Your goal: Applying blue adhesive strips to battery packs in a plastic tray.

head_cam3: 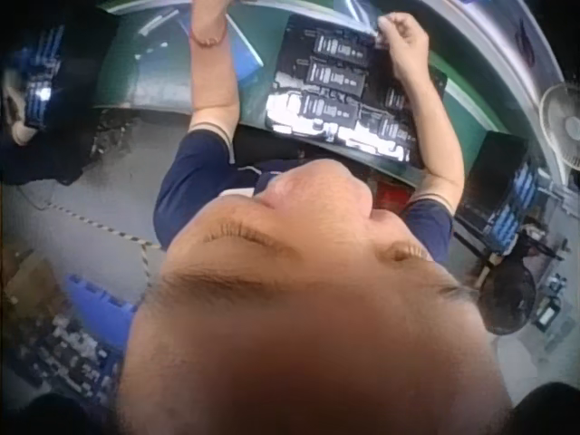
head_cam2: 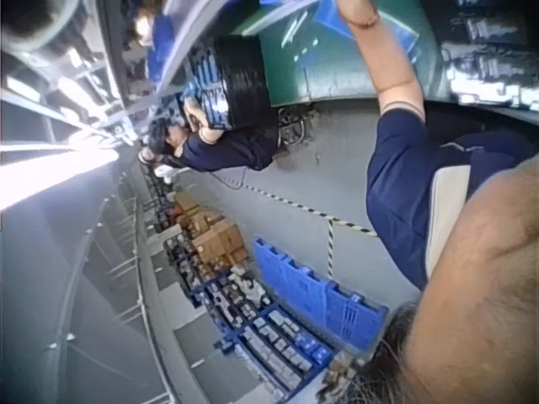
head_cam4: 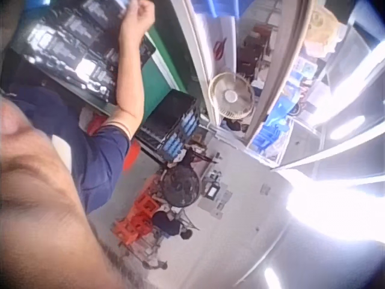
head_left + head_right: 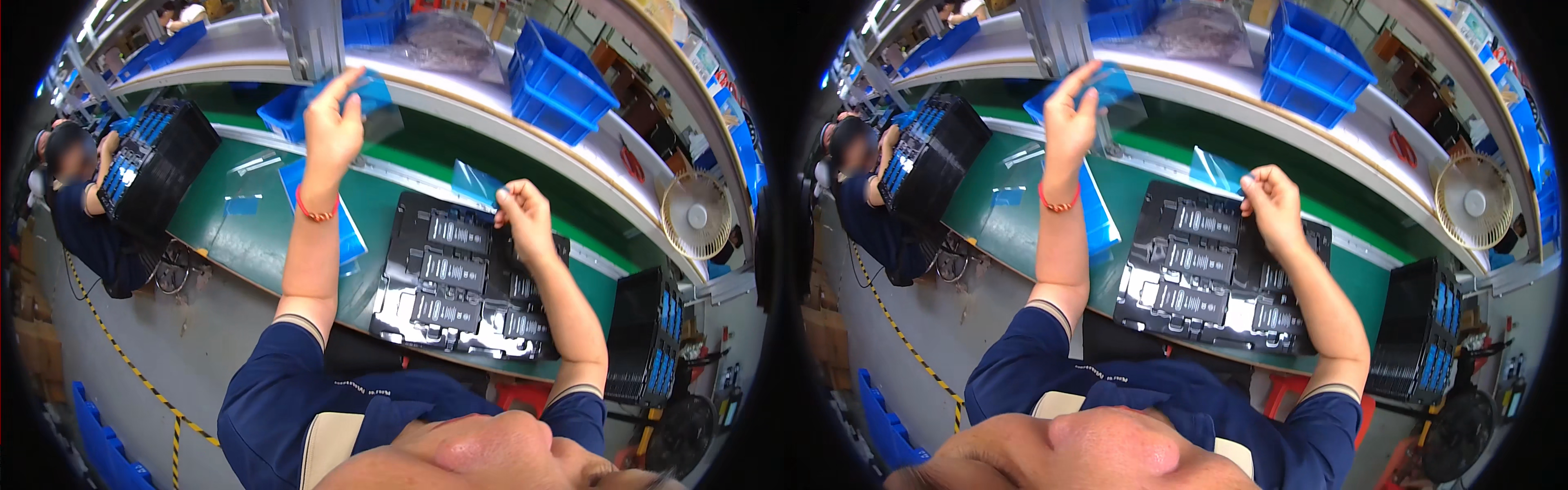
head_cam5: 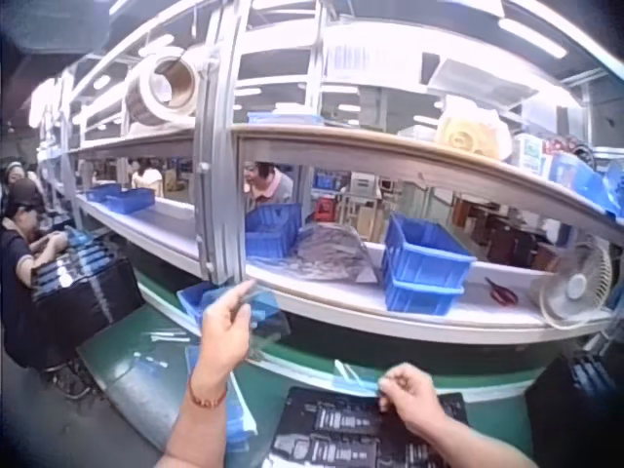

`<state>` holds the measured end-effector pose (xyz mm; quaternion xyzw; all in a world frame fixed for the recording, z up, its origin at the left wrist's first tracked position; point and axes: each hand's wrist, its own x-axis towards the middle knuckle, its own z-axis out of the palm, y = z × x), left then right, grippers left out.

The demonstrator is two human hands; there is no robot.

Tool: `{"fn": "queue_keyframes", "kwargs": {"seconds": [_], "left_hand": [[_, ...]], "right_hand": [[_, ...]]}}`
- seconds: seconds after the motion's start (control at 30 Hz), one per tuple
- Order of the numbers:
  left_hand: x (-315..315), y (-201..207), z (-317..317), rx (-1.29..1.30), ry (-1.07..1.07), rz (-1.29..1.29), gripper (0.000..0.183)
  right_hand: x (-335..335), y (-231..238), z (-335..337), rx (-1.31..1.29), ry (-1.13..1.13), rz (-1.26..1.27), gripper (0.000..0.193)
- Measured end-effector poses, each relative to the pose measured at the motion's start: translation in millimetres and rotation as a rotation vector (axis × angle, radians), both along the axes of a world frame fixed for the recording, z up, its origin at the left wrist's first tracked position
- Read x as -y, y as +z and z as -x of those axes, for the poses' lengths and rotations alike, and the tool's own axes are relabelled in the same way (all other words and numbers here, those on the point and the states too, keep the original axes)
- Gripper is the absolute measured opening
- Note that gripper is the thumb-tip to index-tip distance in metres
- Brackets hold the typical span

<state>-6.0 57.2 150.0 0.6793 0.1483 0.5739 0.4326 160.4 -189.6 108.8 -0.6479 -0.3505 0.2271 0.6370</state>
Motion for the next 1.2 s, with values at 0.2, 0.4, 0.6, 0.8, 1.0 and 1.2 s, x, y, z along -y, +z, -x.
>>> {"fn": "queue_keyframes", "kwargs": {"seconds": [0.2, 0.4, 0.6, 0.8, 1.0, 1.2], "left_hand": [[6.0, 12.1, 13.1, -0.028, -0.074, 0.019, 0.035], [16.4, 27.2, 23.9, -0.057, -0.16, 0.153, 0.027], [15.8, 23.3, 25.9, -0.021, -0.136, 0.126, 0.025], [24.3, 28.8, 23.5, -0.024, -0.171, 0.154, 0.026], [18.4, 22.5, 20.6, -0.055, -0.161, 0.165, 0.026], [26.2, 27.9, 20.1, -0.025, -0.17, 0.19, 0.027]], "right_hand": [[8.7, 2.5, 4.2, -0.209, 0.05, 0.257, 0.015], [15.0, -1.9, 10.7, -0.255, 0.036, 0.367, 0.015], [15.5, -2.2, 14.2, -0.262, 0.031, 0.386, 0.015], [11.4, -2.6, 8.6, -0.263, 0.086, 0.455, 0.017], [11.7, -2.8, 9.0, -0.249, 0.08, 0.46, 0.017], [11.4, -3.1, 9.9, -0.235, 0.084, 0.463, 0.017]]}}
